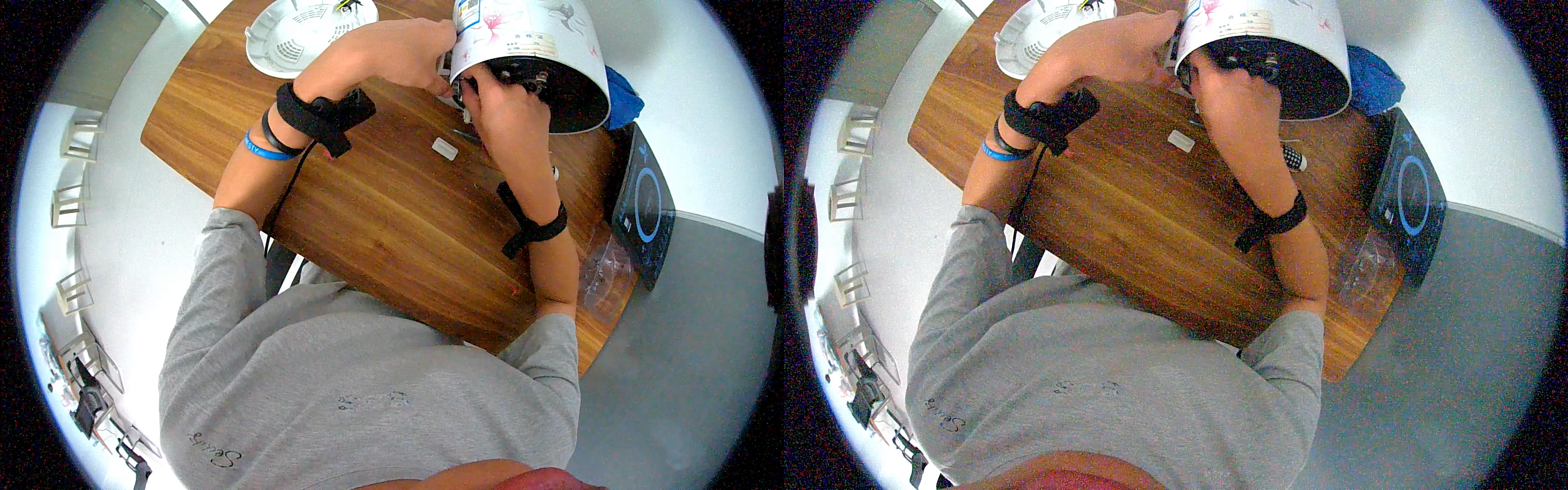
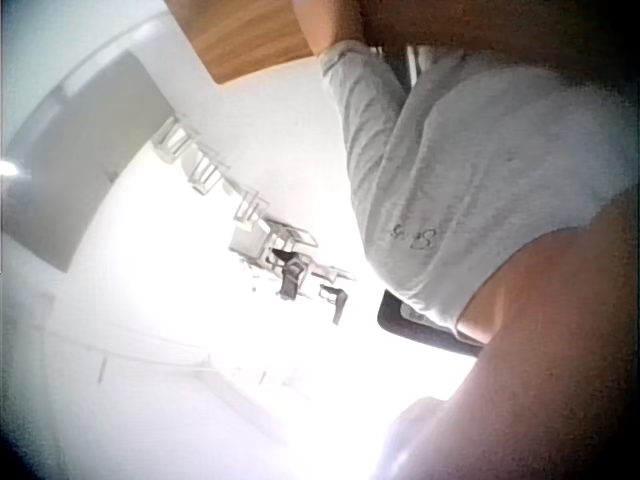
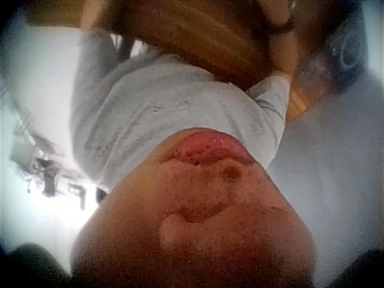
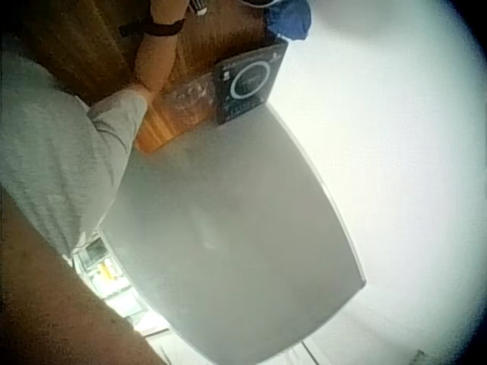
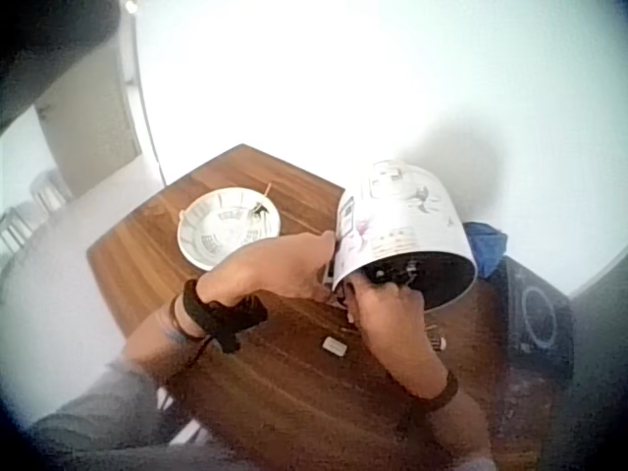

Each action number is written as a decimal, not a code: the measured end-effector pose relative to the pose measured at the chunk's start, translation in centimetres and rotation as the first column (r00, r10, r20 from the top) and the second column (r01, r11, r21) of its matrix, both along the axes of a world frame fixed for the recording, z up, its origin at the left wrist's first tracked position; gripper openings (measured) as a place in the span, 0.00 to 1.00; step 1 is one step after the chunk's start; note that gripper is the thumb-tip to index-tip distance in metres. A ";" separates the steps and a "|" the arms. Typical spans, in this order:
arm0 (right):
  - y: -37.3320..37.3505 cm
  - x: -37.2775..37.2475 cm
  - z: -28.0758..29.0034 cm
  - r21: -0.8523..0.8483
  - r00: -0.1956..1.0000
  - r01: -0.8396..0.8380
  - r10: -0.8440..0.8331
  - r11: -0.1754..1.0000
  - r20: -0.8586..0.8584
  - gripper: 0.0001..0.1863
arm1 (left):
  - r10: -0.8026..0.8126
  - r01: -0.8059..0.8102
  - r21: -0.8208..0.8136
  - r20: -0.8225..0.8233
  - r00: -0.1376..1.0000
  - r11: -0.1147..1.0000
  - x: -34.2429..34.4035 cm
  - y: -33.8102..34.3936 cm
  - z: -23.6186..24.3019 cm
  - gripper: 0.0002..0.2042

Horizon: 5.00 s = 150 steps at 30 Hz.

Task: The person uses a screwdriver to loosen and tighten screws on the internal components of a disassembled white appliance. They repeatedly adjust wires and parts inside the device while working at a wooden table.

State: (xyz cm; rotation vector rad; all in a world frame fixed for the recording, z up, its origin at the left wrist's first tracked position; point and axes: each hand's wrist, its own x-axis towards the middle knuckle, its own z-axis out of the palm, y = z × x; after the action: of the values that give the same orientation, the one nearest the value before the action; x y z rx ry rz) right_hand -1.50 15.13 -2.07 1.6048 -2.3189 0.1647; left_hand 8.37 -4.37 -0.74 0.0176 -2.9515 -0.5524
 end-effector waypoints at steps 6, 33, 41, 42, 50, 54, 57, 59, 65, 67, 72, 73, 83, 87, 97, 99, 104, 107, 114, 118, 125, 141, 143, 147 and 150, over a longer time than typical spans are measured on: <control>0.1 -0.1 0.2 -0.013 1.000 -0.029 0.029 0.999 0.009 0.09 | 0.038 -0.038 -0.001 0.028 0.999 0.999 0.3 0.5 0.6 0.29; -0.1 0.1 0.1 -0.030 0.999 -0.038 0.037 0.999 -0.032 0.09 | 0.031 -0.031 0.004 0.015 0.999 0.999 -0.1 0.2 -0.1 0.29; 0.0 -0.3 -0.6 -0.030 0.998 -0.046 0.045 0.998 -0.053 0.09 | 0.045 -0.046 0.002 0.031 0.998 0.999 -0.1 0.3 0.0 0.30; 0.0 -0.3 -0.5 -0.024 0.998 -0.039 0.038 0.999 -0.046 0.09 | 0.031 -0.031 -0.002 0.019 0.999 1.000 -0.2 0.3 0.0 0.30; -0.1 -0.3 -0.4 0.015 0.997 -0.027 0.028 1.000 -0.068 0.10 | 0.004 -0.004 -0.011 -0.005 1.000 1.000 0.1 0.2 0.1 0.30; 0.0 -0.4 -0.5 -0.006 0.996 -0.052 0.052 0.999 -0.073 0.09 | 0.019 -0.019 -0.004 0.022 1.000 1.000 0.1 0.4 0.4 0.31; -0.1 -0.3 -0.5 0.003 0.996 -0.037 0.037 0.999 -0.077 0.09 | 0.011 -0.011 -0.010 0.009 1.000 1.000 0.0 0.4 0.3 0.31; -0.1 -0.1 -0.4 0.007 0.997 -0.027 0.027 1.000 -0.076 0.08 | 0.006 -0.006 -0.010 -0.003 1.000 1.000 0.0 0.3 0.2 0.32; -0.2 -0.1 -0.4 0.029 0.997 -0.005 0.008 1.000 -0.081 0.09 | 0.031 -0.031 -0.008 0.030 0.999 0.999 0.1 0.5 0.5 0.32; -0.1 -0.2 -0.5 0.022 0.997 0.000 0.002 1.000 -0.073 0.09 | 0.023 -0.023 -0.002 0.021 1.000 1.000 0.1 0.4 0.4 0.32; 0.0 -0.1 -0.2 0.001 0.999 -0.007 0.007 1.000 -0.042 0.09 | 0.058 -0.059 0.017 0.068 0.996 0.998 0.2 0.8 1.0 0.32; 0.0 -0.1 -0.2 -0.003 0.999 -0.014 0.014 1.000 -0.035 0.09 | 0.067 -0.069 0.022 0.075 0.995 0.997 0.2 0.8 1.0 0.32; 0.6 0.1 0.1 0.061 0.997 -0.046 0.042 0.997 0.061 0.09 | 0.043 -0.043 0.008 0.013 0.999 0.999 -0.1 0.6 0.1 0.29; 1.5 1.8 1.6 0.039 0.984 -0.088 0.081 0.995 0.159 0.09 | 0.007 -0.008 -0.023 -0.051 0.999 1.000 -0.1 0.1 -0.8 0.27; 7.8 1.8 2.8 -0.010 0.965 -0.147 0.146 0.989 0.218 0.07 | -0.104 0.111 0.066 -0.100 0.989 0.992 0.3 0.1 -1.3 0.22; 10.8 1.3 3.4 0.042 0.953 -0.087 0.071 0.995 0.293 0.07 | -0.110 0.119 0.077 -0.110 0.988 0.990 0.4 0.4 -1.5 0.22; 18.9 -1.2 3.8 0.094 0.935 0.259 -0.274 0.961 0.227 0.14 | 0.035 -0.043 0.128 0.065 0.997 0.991 0.9 2.4 -0.4 0.22; 23.7 -3.2 4.1 0.089 0.862 0.460 -0.469 0.883 0.193 0.15 | 0.054 -0.059 0.142 0.035 0.998 0.988 1.5 2.5 -0.9 0.22; 32.3 -7.5 2.3 0.172 0.713 0.653 -0.675 0.738 0.190 0.12 | 0.062 -0.047 0.174 -0.081 0.995 0.984 1.9 3.5 -1.7 0.23; 34.4 -9.0 0.9 0.228 0.736 0.589 -0.631 0.775 0.245 0.12 | 0.093 -0.088 0.261 -0.009 0.996 0.961 2.1 3.9 -1.4 0.24; 30.0 -5.4 4.7 0.320 0.713 0.598 -0.670 0.735 0.207 0.14 | 0.034 0.003 0.201 -0.180 0.983 0.980 1.7 2.7 -3.9 0.30; 14.5 -4.0 0.2 0.129 0.965 -0.032 -0.003 0.991 0.263 0.30 | 0.069 -0.016 0.388 -0.123 0.990 0.922 2.0 4.1 -3.4 0.31; 14.2 -4.6 -0.9 0.088 0.971 -0.058 0.036 0.994 0.237 0.32 | 0.069 0.008 0.422 -0.167 0.984 0.907 1.9 4.1 -4.0 0.29; 13.2 -5.0 -1.8 0.124 0.984 -0.077 0.055 0.989 0.170 0.34 | 0.088 0.017 0.401 -0.241 0.967 0.916 1.4 3.5 -6.1 0.27; 12.4 -5.5 -3.1 0.125 0.982 -0.080 0.057 0.989 0.180 0.34 | 0.079 0.025 0.404 -0.239 0.968 0.914 1.2 3.3 -6.5 0.27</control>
State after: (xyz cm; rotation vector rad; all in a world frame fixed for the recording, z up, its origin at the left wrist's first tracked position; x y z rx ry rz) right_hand -6.97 27.54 -5.18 1.8029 -2.4531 0.1794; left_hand 9.56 -1.12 -7.23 0.0294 -2.5391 -1.0677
